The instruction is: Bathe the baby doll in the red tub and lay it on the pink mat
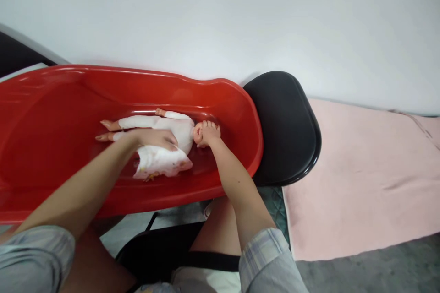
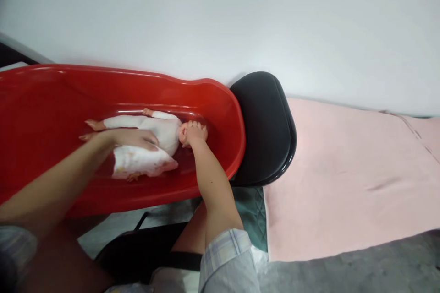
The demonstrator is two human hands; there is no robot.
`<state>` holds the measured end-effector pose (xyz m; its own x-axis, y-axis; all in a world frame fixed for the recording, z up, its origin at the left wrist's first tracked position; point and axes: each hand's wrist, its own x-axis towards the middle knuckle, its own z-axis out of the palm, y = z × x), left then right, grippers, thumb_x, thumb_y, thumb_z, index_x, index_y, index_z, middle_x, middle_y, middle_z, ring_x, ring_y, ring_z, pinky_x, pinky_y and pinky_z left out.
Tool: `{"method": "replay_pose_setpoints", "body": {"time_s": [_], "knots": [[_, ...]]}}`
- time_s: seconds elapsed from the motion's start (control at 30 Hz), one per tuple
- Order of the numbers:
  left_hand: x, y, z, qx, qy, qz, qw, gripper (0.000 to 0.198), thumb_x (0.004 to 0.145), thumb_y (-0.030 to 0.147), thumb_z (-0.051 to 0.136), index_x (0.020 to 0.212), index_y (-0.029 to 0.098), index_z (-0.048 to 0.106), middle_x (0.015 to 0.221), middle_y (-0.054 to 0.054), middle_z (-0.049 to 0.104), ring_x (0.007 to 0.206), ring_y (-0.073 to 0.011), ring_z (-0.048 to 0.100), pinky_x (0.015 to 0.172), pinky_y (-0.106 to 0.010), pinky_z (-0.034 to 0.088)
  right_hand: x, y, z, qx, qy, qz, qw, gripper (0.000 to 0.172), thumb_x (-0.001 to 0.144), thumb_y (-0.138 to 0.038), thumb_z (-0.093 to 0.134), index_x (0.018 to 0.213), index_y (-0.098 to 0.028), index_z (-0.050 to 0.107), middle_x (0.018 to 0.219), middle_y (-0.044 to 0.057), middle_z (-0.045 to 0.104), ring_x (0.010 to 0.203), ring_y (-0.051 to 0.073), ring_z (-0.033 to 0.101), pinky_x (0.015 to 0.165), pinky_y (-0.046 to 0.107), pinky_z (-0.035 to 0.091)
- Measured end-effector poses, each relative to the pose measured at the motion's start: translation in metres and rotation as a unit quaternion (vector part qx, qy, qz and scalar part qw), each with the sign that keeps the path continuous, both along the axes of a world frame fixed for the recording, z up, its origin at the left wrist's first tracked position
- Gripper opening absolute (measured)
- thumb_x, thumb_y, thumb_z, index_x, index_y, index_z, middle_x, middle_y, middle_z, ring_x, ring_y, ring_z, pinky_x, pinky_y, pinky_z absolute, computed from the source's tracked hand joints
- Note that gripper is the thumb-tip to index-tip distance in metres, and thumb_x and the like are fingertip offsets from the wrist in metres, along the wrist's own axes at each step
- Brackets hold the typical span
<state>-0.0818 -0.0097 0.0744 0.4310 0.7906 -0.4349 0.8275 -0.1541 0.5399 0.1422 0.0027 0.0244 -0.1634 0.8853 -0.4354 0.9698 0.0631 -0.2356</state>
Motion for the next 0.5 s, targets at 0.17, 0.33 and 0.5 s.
{"method": "replay_pose_setpoints", "body": {"time_s": [0.17,0.33,0.5], "knots": [[-0.029,0.043,0.074,0.088,0.118,0.152,0.977,0.042,0.096,0.041,0.058,0.108,0.007,0.079,0.081,-0.001,0.067,0.086,-0.0205,0.066,0.089,-0.032,0.052,0.0,0.0,-0.001,0.005,-0.006,0.004,1.0,0.122,0.063,-0.041,0.097,0.164,-0.021,0.031,0.167,0.02,0.034,0.158,0.036,0.03,0.131,0.057,0.026],[0.007,0.062,0.058,0.292,0.097,0.22,0.926,0.051,0.105,0.041,0.051,0.136,0.003,0.066,0.123,-0.011,0.07,0.126,-0.0324,0.061,0.109,-0.044,0.041,0.001,0.0,-0.002,0.004,-0.014,0.006,1.0,0.123,0.065,-0.043,0.097,0.165,-0.017,0.029,0.168,0.019,0.034,0.158,0.033,0.03,0.132,0.056,0.026],[0.044,0.071,-0.033,0.156,0.027,0.107,0.982,0.032,0.088,0.028,0.061,0.113,0.012,0.073,0.119,-0.013,0.075,0.109,-0.0282,0.069,0.099,-0.033,0.05,0.0,-0.001,0.002,-0.005,-0.009,0.003,1.0,0.123,0.065,-0.042,0.097,0.165,-0.021,0.029,0.169,0.019,0.031,0.16,0.034,0.026,0.132,0.057,0.023]]}}
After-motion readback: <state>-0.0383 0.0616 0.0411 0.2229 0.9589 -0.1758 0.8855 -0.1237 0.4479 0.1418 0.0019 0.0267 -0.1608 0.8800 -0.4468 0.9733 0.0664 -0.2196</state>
